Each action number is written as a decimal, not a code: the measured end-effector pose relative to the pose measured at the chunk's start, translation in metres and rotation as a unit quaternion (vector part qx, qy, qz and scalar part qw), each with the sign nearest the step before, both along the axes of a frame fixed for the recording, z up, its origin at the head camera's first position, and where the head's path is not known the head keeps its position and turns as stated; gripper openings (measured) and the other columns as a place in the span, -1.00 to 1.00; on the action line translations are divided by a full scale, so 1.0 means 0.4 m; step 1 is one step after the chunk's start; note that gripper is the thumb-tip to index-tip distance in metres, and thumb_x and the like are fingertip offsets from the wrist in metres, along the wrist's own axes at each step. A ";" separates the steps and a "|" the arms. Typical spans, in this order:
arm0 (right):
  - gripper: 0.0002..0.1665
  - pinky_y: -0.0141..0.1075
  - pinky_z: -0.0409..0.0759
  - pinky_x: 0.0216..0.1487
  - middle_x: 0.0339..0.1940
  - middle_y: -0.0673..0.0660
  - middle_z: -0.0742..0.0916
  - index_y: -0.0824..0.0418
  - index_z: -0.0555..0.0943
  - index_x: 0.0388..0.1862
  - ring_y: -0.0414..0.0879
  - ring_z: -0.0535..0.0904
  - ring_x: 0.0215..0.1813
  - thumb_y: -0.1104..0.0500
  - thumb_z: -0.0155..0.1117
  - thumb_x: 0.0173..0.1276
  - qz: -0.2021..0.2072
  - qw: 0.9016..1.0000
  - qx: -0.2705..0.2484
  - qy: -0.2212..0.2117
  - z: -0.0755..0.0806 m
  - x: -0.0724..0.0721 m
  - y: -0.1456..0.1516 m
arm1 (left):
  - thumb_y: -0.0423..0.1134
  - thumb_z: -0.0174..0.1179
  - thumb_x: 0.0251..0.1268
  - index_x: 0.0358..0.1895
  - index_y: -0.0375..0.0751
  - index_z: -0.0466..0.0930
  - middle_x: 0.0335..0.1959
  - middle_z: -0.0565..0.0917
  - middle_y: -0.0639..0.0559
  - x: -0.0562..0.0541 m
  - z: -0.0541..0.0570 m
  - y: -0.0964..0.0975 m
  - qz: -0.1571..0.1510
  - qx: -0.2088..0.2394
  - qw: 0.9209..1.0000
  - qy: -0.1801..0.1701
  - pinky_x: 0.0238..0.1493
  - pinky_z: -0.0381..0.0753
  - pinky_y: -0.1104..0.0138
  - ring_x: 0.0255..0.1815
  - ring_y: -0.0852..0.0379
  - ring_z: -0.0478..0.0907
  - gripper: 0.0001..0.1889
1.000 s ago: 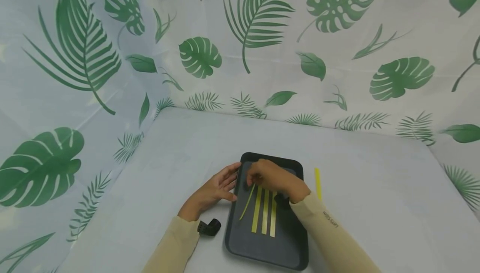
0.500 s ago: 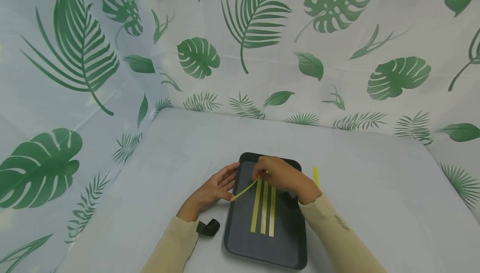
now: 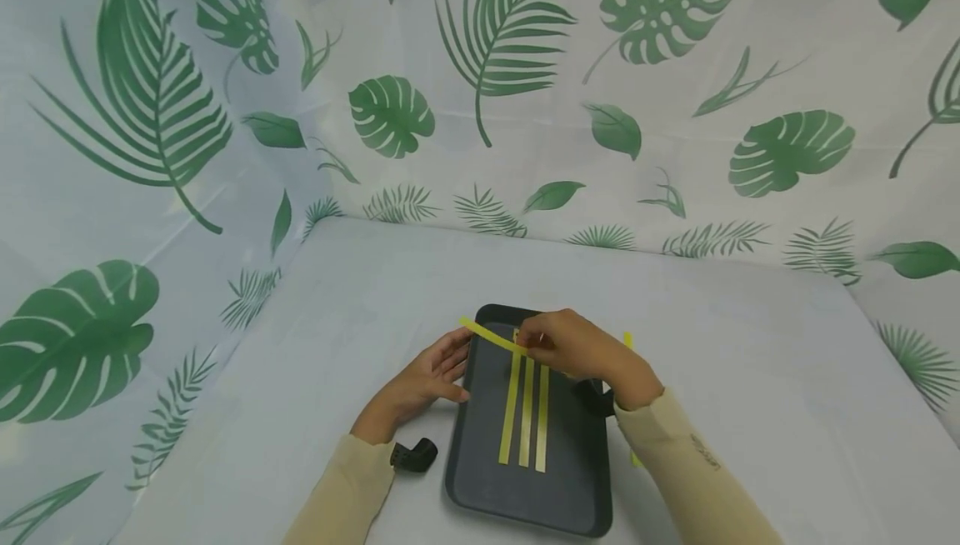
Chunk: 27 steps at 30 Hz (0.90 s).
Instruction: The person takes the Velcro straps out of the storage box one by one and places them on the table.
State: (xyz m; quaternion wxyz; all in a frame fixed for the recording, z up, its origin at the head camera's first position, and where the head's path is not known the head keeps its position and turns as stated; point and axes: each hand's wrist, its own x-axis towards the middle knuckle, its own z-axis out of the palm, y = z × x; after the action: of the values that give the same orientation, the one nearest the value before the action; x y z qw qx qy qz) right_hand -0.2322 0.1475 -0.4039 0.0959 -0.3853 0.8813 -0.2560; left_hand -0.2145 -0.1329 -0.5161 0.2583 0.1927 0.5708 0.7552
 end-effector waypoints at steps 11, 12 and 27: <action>-0.89 -0.24 0.72 -0.15 -0.21 0.04 0.77 0.26 0.70 -0.03 -0.20 0.69 -0.19 0.37 0.35 0.52 -0.035 0.998 -0.039 -0.035 -0.013 0.016 0.052 | -0.57 0.36 0.03 0.77 -0.36 -0.11 0.79 -0.04 -0.33 0.000 -0.007 0.001 -0.003 0.002 1.000 0.001 0.67 0.25 0.23 0.79 -0.27 -0.10 0.18; -0.88 -0.24 0.72 -0.17 -0.21 0.04 0.78 0.27 0.70 -0.02 -0.21 0.68 -0.20 0.37 0.35 0.52 -0.039 0.997 -0.049 -0.041 -0.015 0.017 0.058 | -0.57 0.36 0.03 0.77 -0.37 -0.11 0.79 -0.04 -0.33 0.000 -0.007 0.001 -0.003 0.002 1.000 0.002 0.67 0.25 0.24 0.79 -0.27 -0.10 0.18; -0.68 -0.12 0.85 -0.17 -0.16 0.20 0.72 0.53 0.56 0.21 -0.09 0.73 -0.23 0.39 0.27 0.58 -0.095 0.962 -0.186 -0.174 -0.030 0.039 0.129 | -0.58 0.38 0.04 0.76 -0.40 -0.13 0.78 -0.06 -0.36 0.003 -0.004 0.001 -0.005 0.009 1.000 0.008 0.63 0.30 0.31 0.79 -0.31 -0.12 0.18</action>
State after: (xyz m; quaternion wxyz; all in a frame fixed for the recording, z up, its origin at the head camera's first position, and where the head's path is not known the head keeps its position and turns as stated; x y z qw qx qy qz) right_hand -0.2165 0.1989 -0.4158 0.1496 -0.2603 0.8204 -0.4866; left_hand -0.2135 -0.1324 -0.5179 0.2552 0.2039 0.5654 0.7573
